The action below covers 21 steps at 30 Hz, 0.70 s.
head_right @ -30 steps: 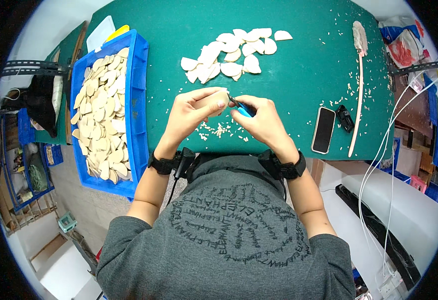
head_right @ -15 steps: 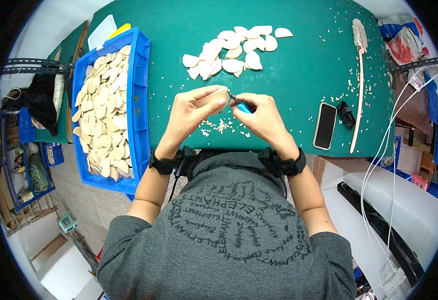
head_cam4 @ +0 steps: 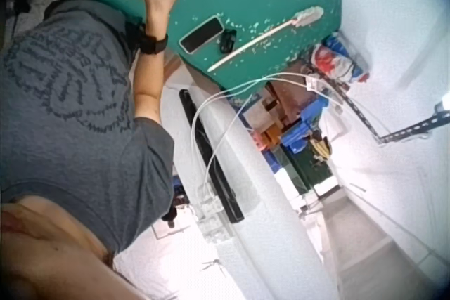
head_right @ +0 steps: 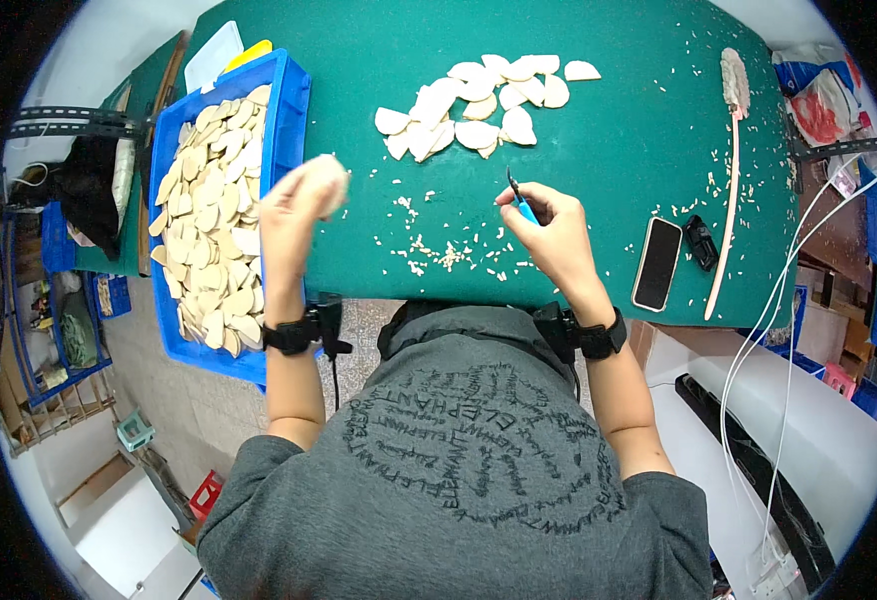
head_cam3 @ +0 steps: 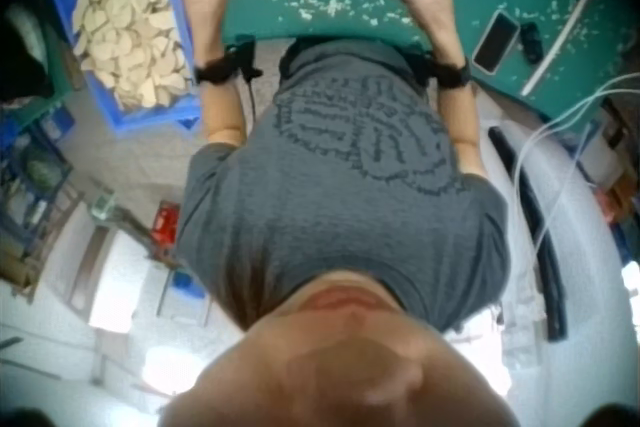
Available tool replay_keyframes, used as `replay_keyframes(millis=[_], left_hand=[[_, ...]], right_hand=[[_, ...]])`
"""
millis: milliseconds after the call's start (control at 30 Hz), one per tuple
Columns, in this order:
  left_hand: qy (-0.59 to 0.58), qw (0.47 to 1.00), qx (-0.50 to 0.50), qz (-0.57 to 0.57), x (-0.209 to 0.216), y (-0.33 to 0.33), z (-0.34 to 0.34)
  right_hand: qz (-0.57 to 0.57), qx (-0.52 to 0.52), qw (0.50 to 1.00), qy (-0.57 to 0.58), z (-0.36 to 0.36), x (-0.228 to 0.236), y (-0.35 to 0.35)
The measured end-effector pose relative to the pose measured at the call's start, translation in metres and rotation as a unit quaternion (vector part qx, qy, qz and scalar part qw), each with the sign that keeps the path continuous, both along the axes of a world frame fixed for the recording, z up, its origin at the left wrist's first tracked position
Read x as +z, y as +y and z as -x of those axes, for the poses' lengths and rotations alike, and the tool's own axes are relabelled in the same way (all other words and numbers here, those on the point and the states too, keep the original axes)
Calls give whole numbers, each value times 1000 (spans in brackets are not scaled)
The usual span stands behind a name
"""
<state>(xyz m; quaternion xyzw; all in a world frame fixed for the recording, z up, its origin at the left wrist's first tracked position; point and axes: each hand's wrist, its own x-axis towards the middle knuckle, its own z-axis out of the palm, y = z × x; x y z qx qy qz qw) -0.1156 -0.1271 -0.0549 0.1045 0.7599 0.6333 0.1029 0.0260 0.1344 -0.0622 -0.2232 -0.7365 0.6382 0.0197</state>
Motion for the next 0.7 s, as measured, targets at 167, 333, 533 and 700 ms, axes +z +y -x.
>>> replay_keyframes(millis=[167,333,533,700], left_hand=[[368,838,220,339,-19,-30,67],[391,853,-85,334,-103,121,62],[384,833,-200,344,-158,173,63],[-28,963,-253,86,-111,166,32]], right_hand=[[-1,-36,999,-10,-10,-11,13],[-8,-53,998,-11,-18,-11,22],[-8,-88,996,-31,-31,-11,30],[-72,-65,995,-11,-20,-16,28]])
